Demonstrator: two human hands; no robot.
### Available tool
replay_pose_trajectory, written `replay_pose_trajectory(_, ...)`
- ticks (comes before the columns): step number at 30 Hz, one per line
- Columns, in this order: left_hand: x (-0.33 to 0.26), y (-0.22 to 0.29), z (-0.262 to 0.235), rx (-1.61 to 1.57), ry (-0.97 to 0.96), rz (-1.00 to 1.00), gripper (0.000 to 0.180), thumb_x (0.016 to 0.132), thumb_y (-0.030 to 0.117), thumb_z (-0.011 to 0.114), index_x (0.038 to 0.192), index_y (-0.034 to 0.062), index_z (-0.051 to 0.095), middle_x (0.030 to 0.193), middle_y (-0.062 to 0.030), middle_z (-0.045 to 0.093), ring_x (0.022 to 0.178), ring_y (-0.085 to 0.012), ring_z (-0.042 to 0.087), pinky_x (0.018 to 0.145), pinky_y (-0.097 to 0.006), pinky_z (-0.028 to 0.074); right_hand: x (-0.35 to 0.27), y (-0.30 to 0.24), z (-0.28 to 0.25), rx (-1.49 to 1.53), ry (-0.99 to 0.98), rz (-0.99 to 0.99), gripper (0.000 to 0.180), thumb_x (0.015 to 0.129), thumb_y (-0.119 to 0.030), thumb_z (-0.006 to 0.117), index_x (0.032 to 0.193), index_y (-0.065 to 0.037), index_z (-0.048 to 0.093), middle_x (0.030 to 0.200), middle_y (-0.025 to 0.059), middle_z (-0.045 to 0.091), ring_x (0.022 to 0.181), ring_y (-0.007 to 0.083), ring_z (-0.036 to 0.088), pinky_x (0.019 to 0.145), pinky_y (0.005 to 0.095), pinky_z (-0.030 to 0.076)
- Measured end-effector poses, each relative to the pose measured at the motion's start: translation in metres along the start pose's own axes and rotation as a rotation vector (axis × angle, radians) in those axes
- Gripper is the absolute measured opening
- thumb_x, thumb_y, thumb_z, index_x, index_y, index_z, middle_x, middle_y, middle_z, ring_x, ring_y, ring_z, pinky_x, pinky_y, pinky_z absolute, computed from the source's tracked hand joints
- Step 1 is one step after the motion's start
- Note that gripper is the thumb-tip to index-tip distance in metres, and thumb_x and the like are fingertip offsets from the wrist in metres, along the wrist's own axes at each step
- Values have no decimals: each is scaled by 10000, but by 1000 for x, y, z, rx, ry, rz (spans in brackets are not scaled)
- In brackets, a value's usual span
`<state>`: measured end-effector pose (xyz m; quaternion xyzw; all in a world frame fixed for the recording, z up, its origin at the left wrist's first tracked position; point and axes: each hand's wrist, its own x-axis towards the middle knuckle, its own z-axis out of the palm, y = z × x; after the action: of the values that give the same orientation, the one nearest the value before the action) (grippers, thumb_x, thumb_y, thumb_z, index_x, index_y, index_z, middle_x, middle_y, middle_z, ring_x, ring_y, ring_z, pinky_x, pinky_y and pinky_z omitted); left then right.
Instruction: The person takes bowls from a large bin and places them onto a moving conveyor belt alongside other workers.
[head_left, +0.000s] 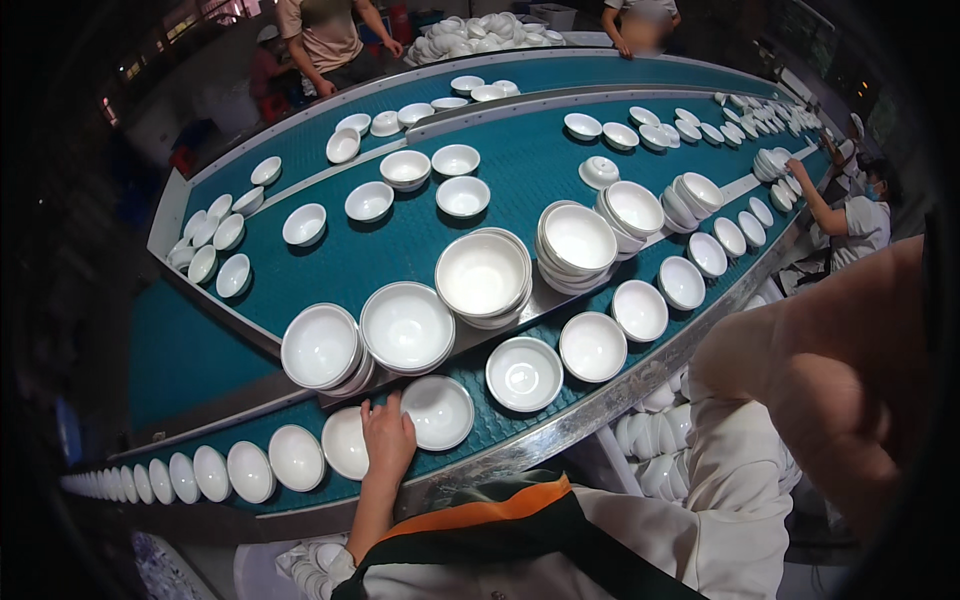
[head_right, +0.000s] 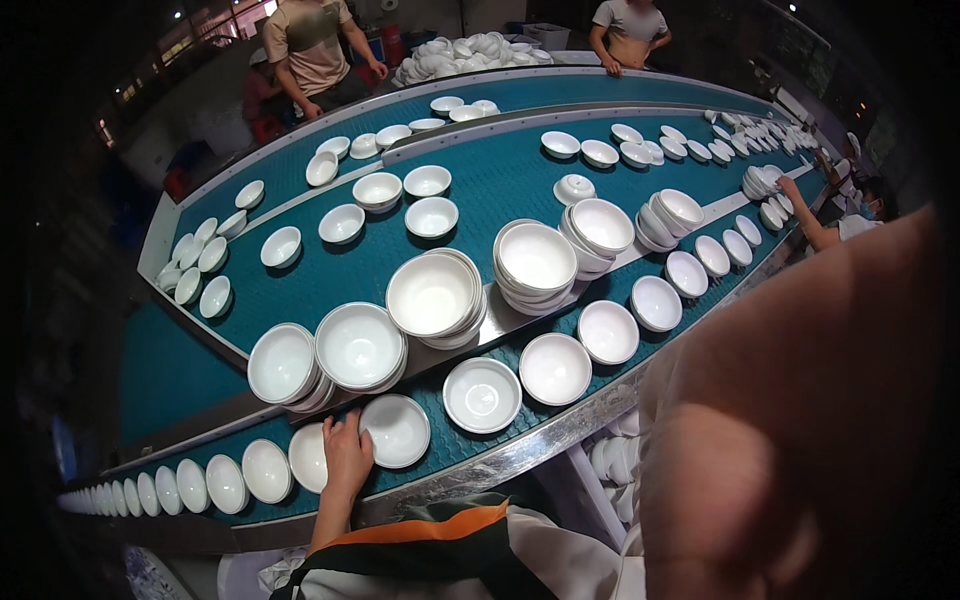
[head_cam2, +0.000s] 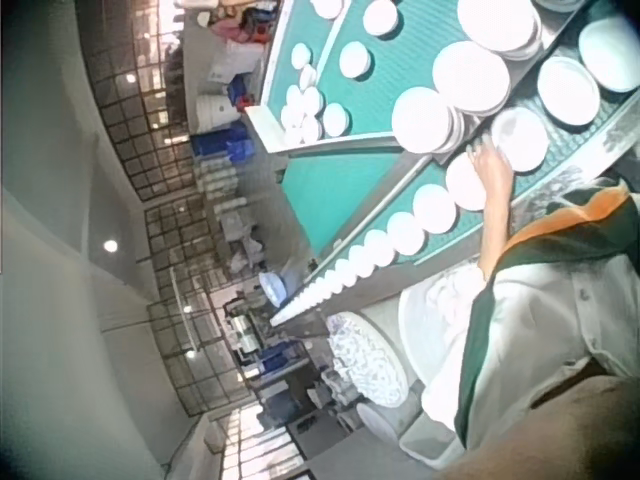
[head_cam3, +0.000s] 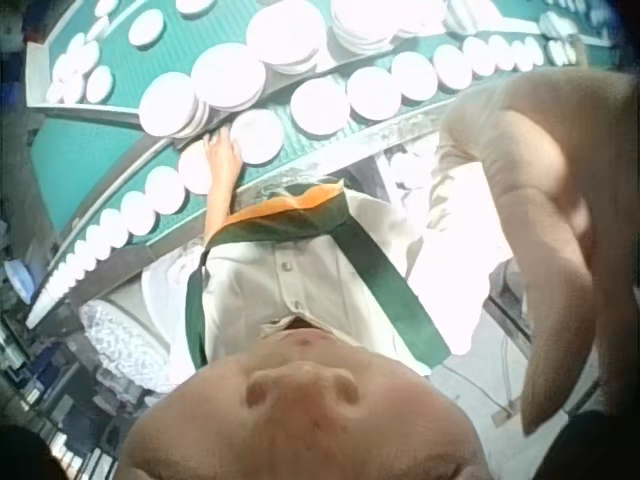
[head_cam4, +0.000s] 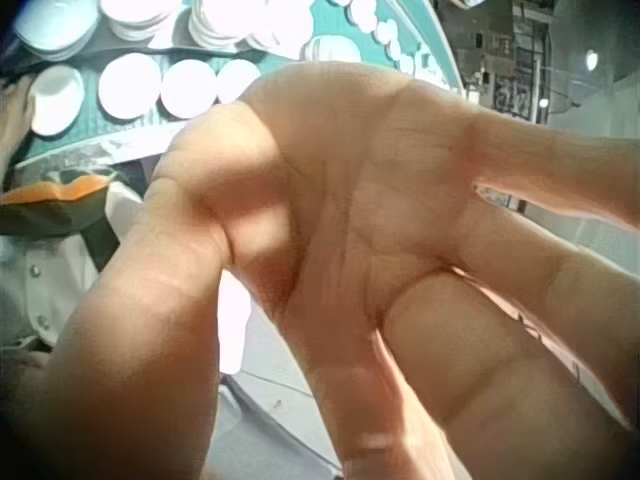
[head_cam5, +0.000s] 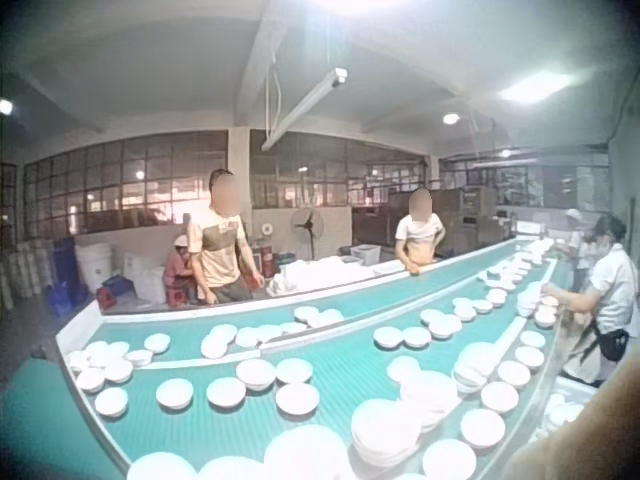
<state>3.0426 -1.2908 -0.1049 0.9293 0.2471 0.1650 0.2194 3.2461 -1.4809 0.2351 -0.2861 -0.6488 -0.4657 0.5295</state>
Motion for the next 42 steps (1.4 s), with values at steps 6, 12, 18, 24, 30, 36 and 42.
replay_pose_trajectory(6, -21, -44, -8, -103, 142, -93, 436, 707, -5, 607, 1133, -31, 517, 986, -216, 533, 958, -378, 483, 959, -484, 337, -126, -44, -1, -249, -228, 484, 378, 937, -275, 508, 1197, -16, 419, 1096, 205, 559, 1039, 300, 537, 943, 467, 425)
replay_pose_trajectory(12, -16, -39, 8, -186, 111, 197, 490, 713, 174, 709, 1115, -33, 519, 1027, -202, 553, 1035, -371, 488, 1012, -516, 294, -245, -141, 27, -339, -637, 1324, 292, 836, -132, 619, 1103, -22, 574, 1035, 161, 625, 955, 312, 594, 841, 354, 468)
replay_pose_trajectory(18, -5, -68, 28, -137, -169, -8, 447, 736, 133, 640, 1133, -37, 524, 912, -249, 583, 921, -367, 535, 956, -503, 325, -300, -186, 54, -256, -1228, 1297, 337, 805, -123, 599, 1121, -9, 568, 928, 145, 639, 847, 319, 593, 769, 391, 463)
replay_pose_trajectory(24, -16, -93, 12, -137, -18, -32, 441, 690, 3, 596, 1115, -67, 502, 943, -262, 527, 986, -417, 472, 922, -497, 330, -310, -200, 74, -104, -1240, 1217, 370, 792, -11, 519, 1160, -7, 559, 945, 140, 639, 884, 288, 597, 799, 374, 461)
replay_pose_trajectory(30, -4, -55, 18, -211, 109, 201, 470, 714, 102, 681, 1124, -51, 511, 1045, -242, 520, 1067, -416, 450, 1014, -514, 274, -323, -193, 100, 154, -1049, 1127, 327, 843, -108, 558, 1156, -16, 561, 980, 138, 620, 878, 295, 587, 787, 382, 463)
replay_pose_trajectory(36, -1, -74, 25, -117, -111, 111, 443, 716, 40, 627, 1135, -62, 526, 901, -249, 595, 927, -395, 546, 975, -481, 315, -306, -180, 99, -105, -828, 1280, 318, 864, -148, 565, 1161, -34, 555, 1064, 145, 606, 985, 306, 568, 862, 386, 438)
replay_pose_trajectory(42, -13, -117, 29, -122, 30, 120, 425, 729, 43, 611, 1130, -69, 529, 919, -249, 565, 930, -410, 495, 931, -487, 329, -310, -195, 85, -232, -1015, 1272, 283, 818, -118, 595, 1083, -22, 572, 971, 136, 615, 938, 302, 571, 875, 395, 421)
